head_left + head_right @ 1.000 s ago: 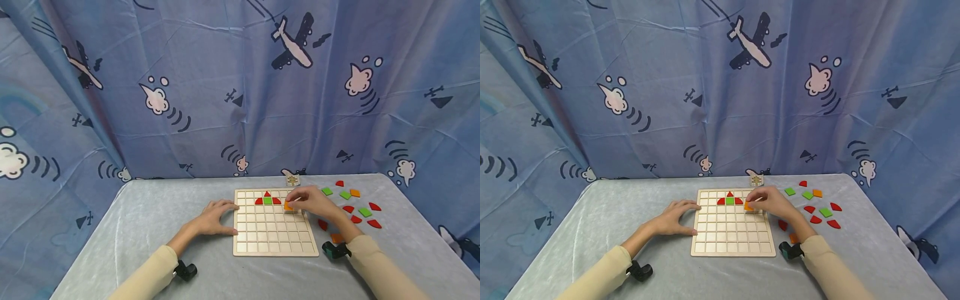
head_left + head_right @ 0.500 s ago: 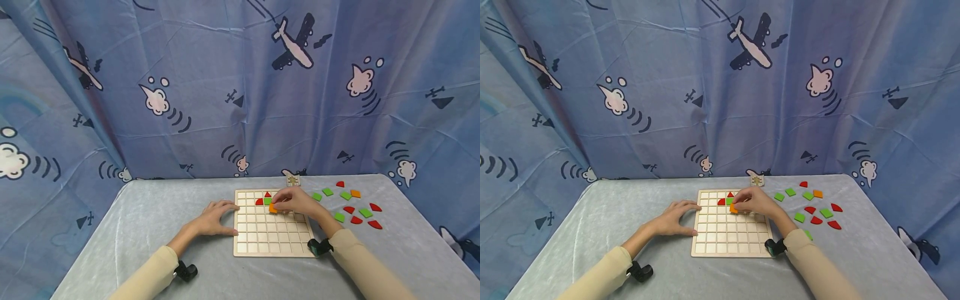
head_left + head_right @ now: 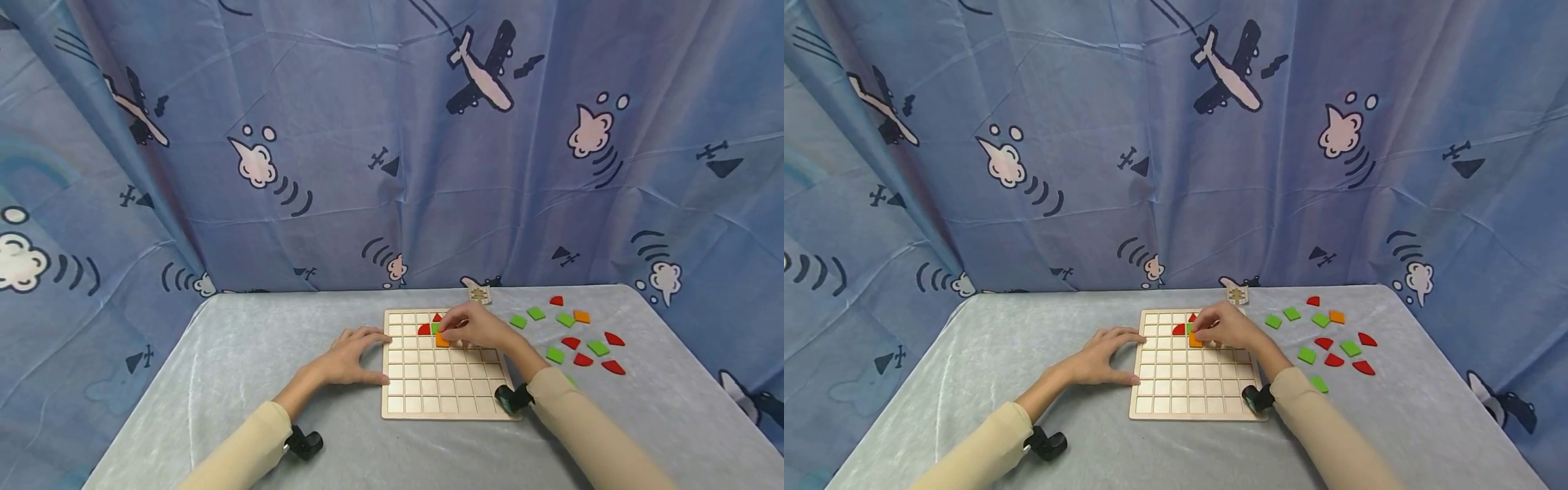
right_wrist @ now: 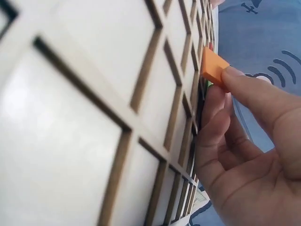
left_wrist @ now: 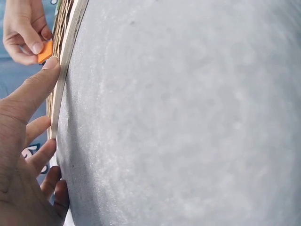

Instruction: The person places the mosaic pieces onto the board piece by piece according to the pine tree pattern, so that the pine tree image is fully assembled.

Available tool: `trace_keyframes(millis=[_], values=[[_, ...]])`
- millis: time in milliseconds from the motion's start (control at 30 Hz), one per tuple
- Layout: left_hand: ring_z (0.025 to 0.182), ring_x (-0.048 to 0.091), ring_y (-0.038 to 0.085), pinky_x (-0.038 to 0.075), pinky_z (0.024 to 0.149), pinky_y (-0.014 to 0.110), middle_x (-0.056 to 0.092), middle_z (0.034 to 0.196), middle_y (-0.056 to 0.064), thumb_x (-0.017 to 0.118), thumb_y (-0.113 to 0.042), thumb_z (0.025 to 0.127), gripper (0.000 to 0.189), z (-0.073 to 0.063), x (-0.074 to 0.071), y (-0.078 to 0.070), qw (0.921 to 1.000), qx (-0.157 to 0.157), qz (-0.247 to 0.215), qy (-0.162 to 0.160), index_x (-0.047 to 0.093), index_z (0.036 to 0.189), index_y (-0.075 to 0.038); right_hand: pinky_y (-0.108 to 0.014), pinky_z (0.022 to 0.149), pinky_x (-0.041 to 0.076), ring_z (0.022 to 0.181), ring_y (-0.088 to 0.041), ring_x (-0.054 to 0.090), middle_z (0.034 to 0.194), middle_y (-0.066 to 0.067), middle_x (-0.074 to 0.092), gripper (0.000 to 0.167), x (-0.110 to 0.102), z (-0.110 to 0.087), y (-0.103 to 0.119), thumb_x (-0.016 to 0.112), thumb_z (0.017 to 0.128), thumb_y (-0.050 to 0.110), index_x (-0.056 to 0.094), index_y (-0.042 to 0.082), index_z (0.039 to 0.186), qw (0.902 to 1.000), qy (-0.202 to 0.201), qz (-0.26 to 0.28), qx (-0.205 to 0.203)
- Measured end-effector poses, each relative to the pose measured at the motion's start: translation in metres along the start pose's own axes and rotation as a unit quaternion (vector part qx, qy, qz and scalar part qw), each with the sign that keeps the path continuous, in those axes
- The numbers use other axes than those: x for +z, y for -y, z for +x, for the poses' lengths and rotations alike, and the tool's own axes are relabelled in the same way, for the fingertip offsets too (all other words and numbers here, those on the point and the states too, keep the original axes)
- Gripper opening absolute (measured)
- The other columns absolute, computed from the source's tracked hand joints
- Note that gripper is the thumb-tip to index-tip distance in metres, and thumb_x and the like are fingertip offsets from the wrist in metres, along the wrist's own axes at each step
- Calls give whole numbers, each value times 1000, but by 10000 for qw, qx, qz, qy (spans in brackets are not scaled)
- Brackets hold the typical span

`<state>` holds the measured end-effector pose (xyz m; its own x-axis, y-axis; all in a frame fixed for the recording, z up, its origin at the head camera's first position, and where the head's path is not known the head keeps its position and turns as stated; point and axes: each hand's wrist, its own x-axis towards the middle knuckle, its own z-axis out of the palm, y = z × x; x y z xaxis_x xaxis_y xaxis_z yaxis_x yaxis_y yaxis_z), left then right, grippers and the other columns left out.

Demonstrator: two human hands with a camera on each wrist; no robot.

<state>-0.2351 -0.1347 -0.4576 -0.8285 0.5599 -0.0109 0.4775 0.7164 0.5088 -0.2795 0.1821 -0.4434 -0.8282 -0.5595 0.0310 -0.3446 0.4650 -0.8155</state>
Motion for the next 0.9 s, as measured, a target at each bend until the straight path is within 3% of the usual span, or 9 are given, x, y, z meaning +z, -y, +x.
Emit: trace_keyframes(millis=[233,600,900], values=[[134,39,36,33,108,60,44,152,2,81,-52,76,76,0,0,0,10000,-10,28,-34,52,141,-26,-25,66,52,75,-16,62,92,-14,74,8,4,2,4,71,89,7,76,4,95,9993,-60,-339,-125],[134,40,36,33,108,60,44,152,3,81,-52,76,76,0,0,0,10000,-18,14,-42,52,141,-26,-24,68,52,79,-17,64,91,-12,74,6,6,2,6,71,89,6,75,4,93,9986,-143,-456,-208],[134,39,36,32,109,60,43,153,3,80,-51,76,76,1,1,1,10000,-13,26,-19,52,142,-26,-24,71,54,85,-24,67,99,-17,74,16,-4,-6,2,72,89,10,74,1,101,9991,-99,-263,-305]])
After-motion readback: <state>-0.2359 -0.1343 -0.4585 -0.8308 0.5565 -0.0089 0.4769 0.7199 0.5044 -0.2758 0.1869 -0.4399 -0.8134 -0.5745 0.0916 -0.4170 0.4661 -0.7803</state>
